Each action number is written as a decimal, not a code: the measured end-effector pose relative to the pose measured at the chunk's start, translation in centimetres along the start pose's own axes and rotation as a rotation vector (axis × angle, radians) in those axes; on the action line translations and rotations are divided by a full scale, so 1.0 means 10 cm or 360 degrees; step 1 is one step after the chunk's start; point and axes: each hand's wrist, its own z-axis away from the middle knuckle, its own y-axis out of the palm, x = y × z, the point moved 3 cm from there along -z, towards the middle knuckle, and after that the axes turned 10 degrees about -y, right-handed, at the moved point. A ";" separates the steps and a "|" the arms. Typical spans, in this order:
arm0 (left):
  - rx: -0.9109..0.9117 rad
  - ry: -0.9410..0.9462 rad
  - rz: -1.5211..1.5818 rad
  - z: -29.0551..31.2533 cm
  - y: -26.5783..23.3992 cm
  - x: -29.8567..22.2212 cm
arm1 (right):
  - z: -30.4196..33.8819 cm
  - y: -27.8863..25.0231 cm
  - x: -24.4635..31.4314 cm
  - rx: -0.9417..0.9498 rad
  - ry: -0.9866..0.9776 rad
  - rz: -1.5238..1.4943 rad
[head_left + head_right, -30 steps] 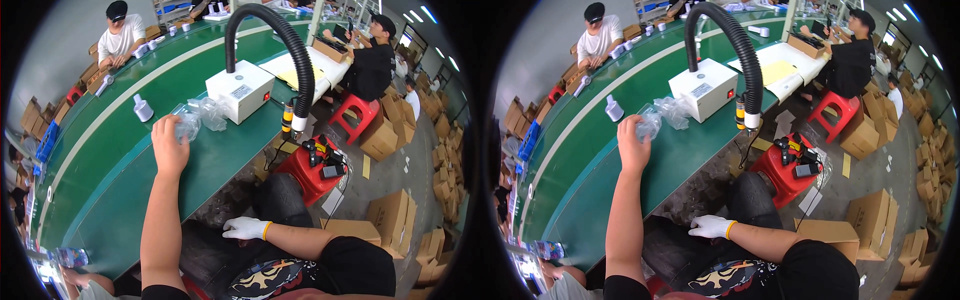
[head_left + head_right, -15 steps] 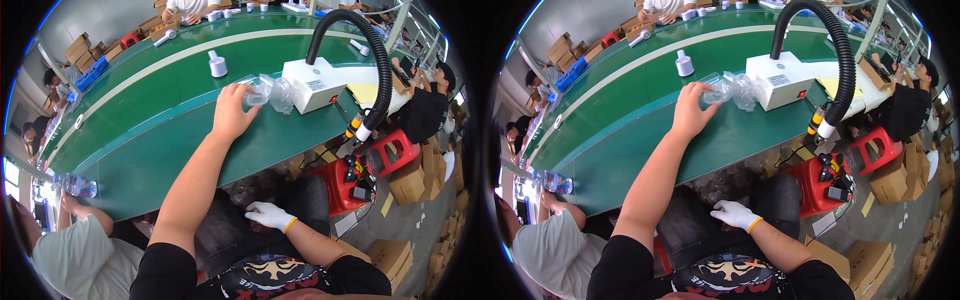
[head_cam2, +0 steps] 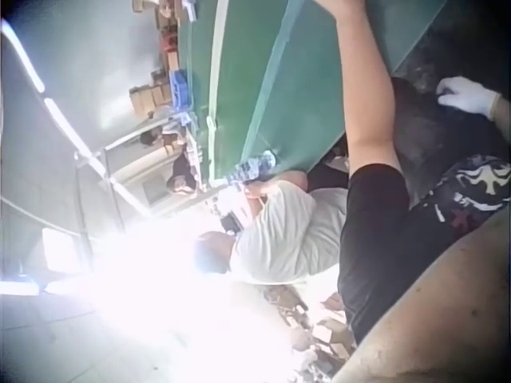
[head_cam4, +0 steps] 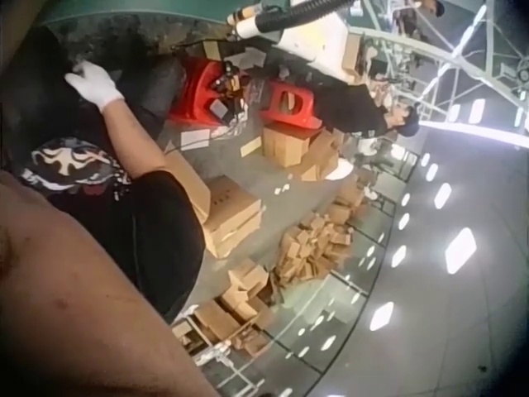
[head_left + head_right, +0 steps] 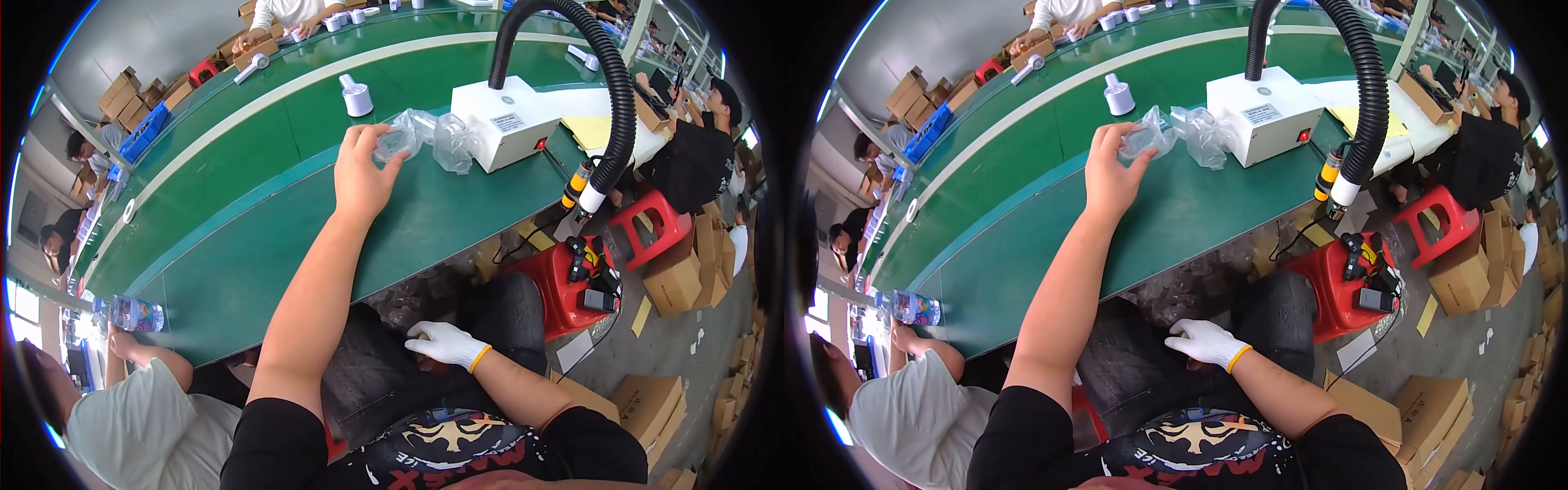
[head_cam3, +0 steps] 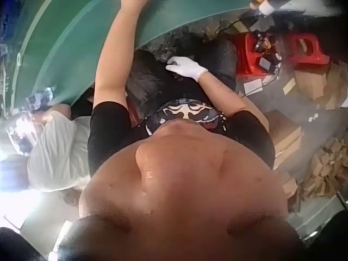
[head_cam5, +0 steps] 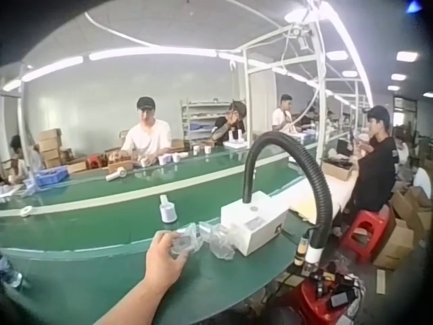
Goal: Assembling handheld portable fans and placing them into plastic bags on an assembly line.
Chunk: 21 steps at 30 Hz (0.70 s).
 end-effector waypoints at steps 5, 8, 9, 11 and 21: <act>0.0415 -0.0115 0.0050 0.05 0.07 0.04 | 0.01 0.01 0.01 -0.0012 -0.0023 0.0048; 0.0604 0.0050 0.0000 0.06 0.08 0.07 | -0.03 0.02 -0.02 -0.0021 -0.0048 0.0081; 0.0646 0.0089 0.0025 0.06 0.06 0.06 | -0.03 0.02 -0.02 -0.0026 -0.0059 0.0096; 0.0729 0.0168 0.0074 0.05 0.02 0.06 | -0.01 0.01 -0.02 -0.0020 -0.0047 0.0087; 0.0048 -0.0072 -0.0479 -0.12 0.06 0.58 | -0.01 0.04 -0.01 0.0006 -0.0063 0.0083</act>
